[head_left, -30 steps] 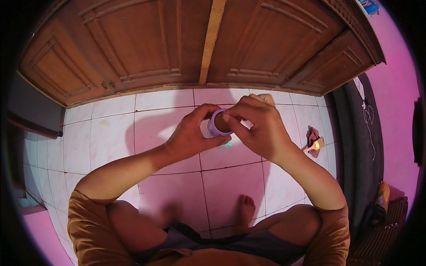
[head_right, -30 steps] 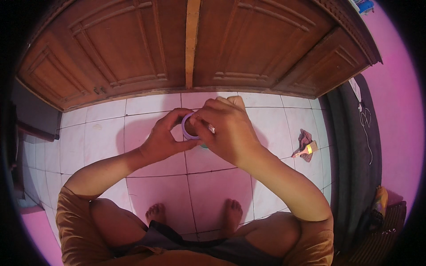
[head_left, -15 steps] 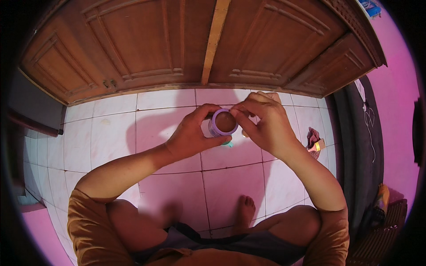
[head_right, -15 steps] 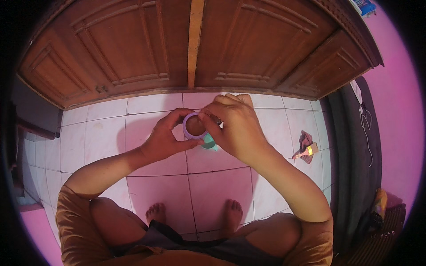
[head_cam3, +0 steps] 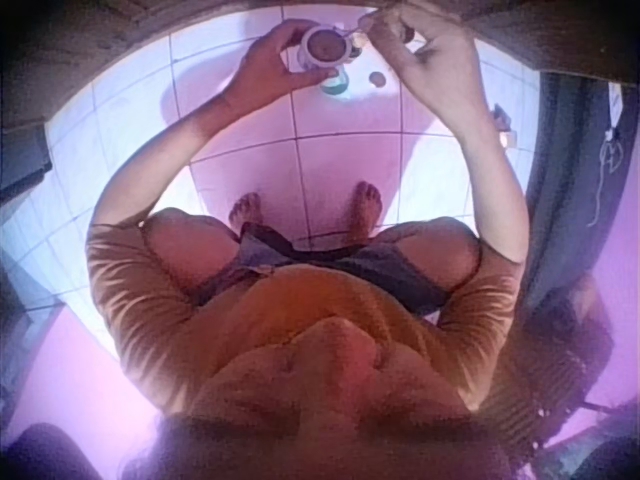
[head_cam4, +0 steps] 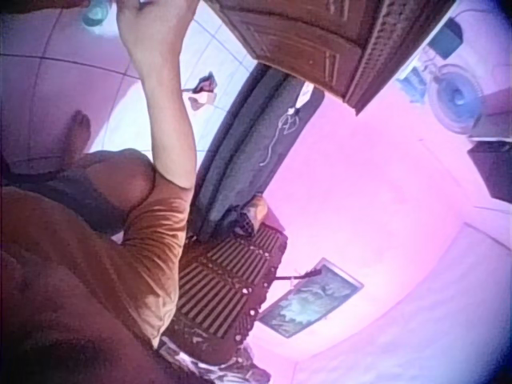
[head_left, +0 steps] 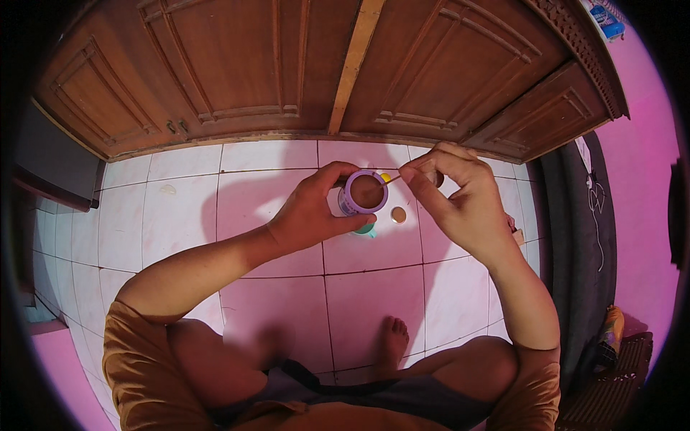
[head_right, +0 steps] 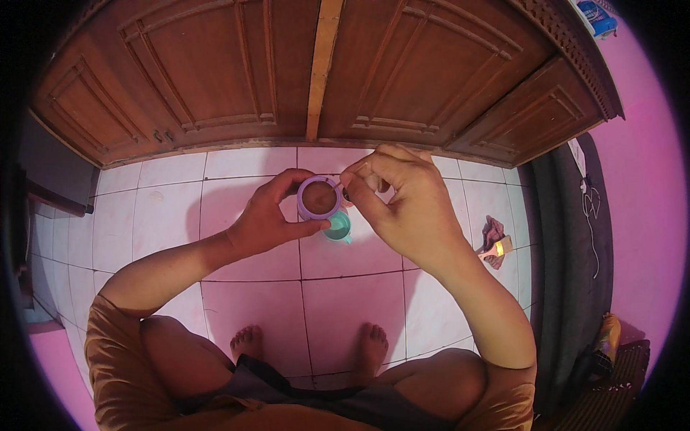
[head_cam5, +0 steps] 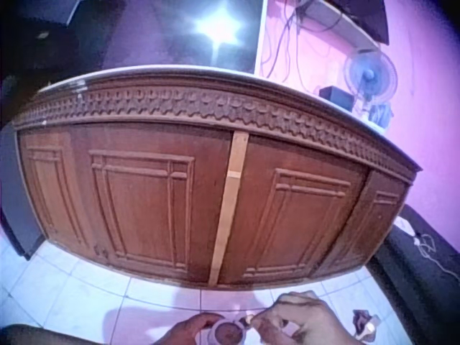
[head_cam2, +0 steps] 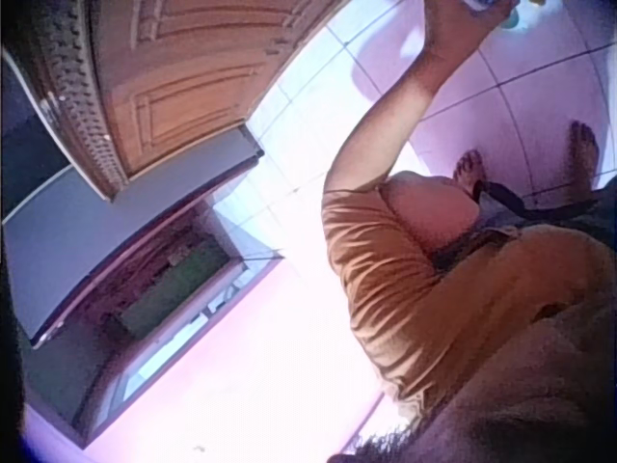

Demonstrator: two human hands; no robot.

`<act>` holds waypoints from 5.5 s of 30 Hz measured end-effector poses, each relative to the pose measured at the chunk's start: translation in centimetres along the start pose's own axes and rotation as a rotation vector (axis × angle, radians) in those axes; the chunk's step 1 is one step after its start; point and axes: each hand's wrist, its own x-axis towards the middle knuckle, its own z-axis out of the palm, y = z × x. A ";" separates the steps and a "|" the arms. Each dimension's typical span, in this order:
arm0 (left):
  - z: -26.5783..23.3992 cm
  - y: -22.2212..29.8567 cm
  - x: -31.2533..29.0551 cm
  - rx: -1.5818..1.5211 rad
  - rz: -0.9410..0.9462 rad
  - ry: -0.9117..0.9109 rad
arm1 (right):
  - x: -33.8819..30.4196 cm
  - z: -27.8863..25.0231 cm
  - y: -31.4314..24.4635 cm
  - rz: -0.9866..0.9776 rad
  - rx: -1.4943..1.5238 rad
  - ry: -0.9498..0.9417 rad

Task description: The person mixes liquid from a small bottle into a cup containing brown liquid using a small stick, and then dips a brush into the mixture.

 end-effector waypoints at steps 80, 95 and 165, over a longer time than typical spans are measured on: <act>-0.2 -0.1 0.1 -0.019 -0.022 0.002 | -0.1 1.1 0.9 -0.003 0.001 0.032; 0.2 -2.0 -0.4 -0.001 -0.081 -0.006 | 1.4 5.3 3.7 0.031 -0.074 -0.088; 1.2 -24.6 -0.3 0.283 -0.322 0.083 | 0.4 12.9 21.7 0.294 -0.318 -0.411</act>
